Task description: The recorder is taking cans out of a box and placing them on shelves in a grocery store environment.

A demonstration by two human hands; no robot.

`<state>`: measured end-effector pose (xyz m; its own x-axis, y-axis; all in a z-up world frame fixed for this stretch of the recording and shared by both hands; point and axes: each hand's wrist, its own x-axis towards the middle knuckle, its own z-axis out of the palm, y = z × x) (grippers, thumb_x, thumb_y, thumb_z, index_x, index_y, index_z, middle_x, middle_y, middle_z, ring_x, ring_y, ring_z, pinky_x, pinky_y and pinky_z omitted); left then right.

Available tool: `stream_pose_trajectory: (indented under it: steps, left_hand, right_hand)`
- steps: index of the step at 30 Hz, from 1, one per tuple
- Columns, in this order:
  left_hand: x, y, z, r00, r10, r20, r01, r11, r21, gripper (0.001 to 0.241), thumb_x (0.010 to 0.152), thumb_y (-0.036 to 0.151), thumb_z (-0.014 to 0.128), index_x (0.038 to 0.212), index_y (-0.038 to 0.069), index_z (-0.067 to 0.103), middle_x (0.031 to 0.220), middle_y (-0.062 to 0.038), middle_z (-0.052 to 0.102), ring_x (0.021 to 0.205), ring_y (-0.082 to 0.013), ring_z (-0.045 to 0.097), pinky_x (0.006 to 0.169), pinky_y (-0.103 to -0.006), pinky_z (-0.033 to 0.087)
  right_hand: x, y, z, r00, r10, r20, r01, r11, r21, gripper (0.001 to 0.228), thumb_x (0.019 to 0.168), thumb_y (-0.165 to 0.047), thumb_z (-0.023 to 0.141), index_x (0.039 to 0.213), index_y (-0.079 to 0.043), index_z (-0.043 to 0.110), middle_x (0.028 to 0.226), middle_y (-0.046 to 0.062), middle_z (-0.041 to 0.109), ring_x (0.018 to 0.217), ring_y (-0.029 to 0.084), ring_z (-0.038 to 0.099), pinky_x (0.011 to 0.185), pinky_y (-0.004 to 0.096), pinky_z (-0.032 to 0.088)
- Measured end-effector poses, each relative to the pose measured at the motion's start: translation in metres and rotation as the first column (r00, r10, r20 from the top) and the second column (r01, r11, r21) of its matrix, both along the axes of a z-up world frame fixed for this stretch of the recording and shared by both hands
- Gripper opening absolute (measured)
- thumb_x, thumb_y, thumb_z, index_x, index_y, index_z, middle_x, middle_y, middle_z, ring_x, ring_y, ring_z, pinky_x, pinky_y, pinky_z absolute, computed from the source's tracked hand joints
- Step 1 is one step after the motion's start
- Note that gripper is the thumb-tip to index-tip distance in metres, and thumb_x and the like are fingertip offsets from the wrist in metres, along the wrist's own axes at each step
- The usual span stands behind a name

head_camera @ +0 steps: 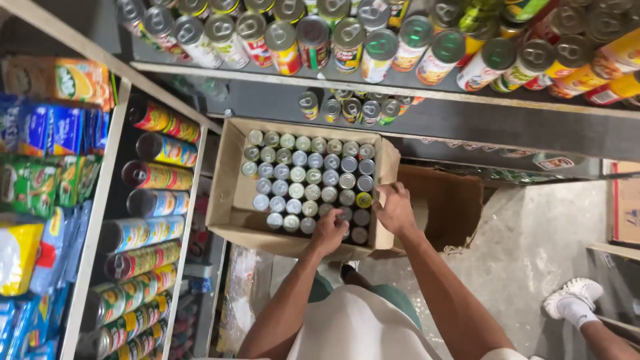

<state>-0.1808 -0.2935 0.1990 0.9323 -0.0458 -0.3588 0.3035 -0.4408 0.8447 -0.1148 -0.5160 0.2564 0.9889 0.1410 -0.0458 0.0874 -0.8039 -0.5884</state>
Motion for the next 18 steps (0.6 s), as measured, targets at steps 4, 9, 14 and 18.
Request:
stream_pose_trajectory:
  steps: [4, 9, 14, 18]
  left_hand:
    - [0.006, 0.005, 0.019, 0.996, 0.044, -0.079, -0.046, 0.999, -0.017, 0.04, 0.091, 0.025, 0.071, 0.125, 0.006, 0.062, 0.093, -0.01, 0.072, 0.086, -0.0252, 0.071, 0.078, -0.0403, 0.056]
    - [-0.002, 0.013, 0.014, 0.988, 0.125, 0.092, -0.124, 0.992, -0.016, 0.031, 0.09, 0.024, 0.07, 0.113, 0.003, 0.066, 0.086, -0.01, 0.072, 0.079, -0.0242, 0.07, 0.072, -0.0385, 0.056]
    - [-0.018, 0.01, 0.041, 0.962, 0.191, -0.197, -0.214, 0.971, -0.103, 0.047, 0.107, 0.033, 0.054, 0.08, -0.003, 0.069, 0.068, -0.007, 0.069, 0.067, -0.0216, 0.068, 0.07, -0.0362, 0.055]
    - [-0.037, -0.007, -0.04, 0.986, 0.118, -0.119, -0.151, 0.93, -0.335, 0.023, 0.096, 0.01, 0.055, 0.096, -0.004, 0.073, 0.077, -0.014, 0.071, 0.074, -0.0264, 0.067, 0.073, -0.0422, 0.055]
  right_hand:
    - [0.006, 0.014, -0.003, 0.997, 0.049, -0.052, -0.054, 0.992, -0.116, 0.05, 0.078, -0.022, 0.077, 0.126, -0.013, 0.067, 0.13, 0.02, 0.053, 0.125, 0.04, 0.046, 0.105, 0.053, 0.046]
    - [-0.005, 0.035, 0.012, 0.968, -0.074, -0.241, 0.002, 0.958, -0.288, 0.057, 0.081, -0.032, 0.076, 0.135, -0.023, 0.062, 0.15, 0.024, 0.032, 0.132, 0.049, 0.036, 0.099, 0.057, 0.041]
    - [-0.02, 0.033, 0.018, 0.952, -0.07, -0.299, 0.025, 0.988, -0.152, 0.055, 0.081, -0.034, 0.076, 0.133, -0.023, 0.063, 0.147, 0.025, 0.038, 0.131, 0.048, 0.036, 0.107, 0.055, 0.037]
    - [-0.022, 0.02, -0.016, 0.998, -0.016, -0.057, 0.016, 1.0, 0.009, 0.049, 0.082, -0.031, 0.079, 0.127, -0.016, 0.067, 0.127, 0.025, 0.058, 0.122, 0.045, 0.051, 0.103, 0.051, 0.043]
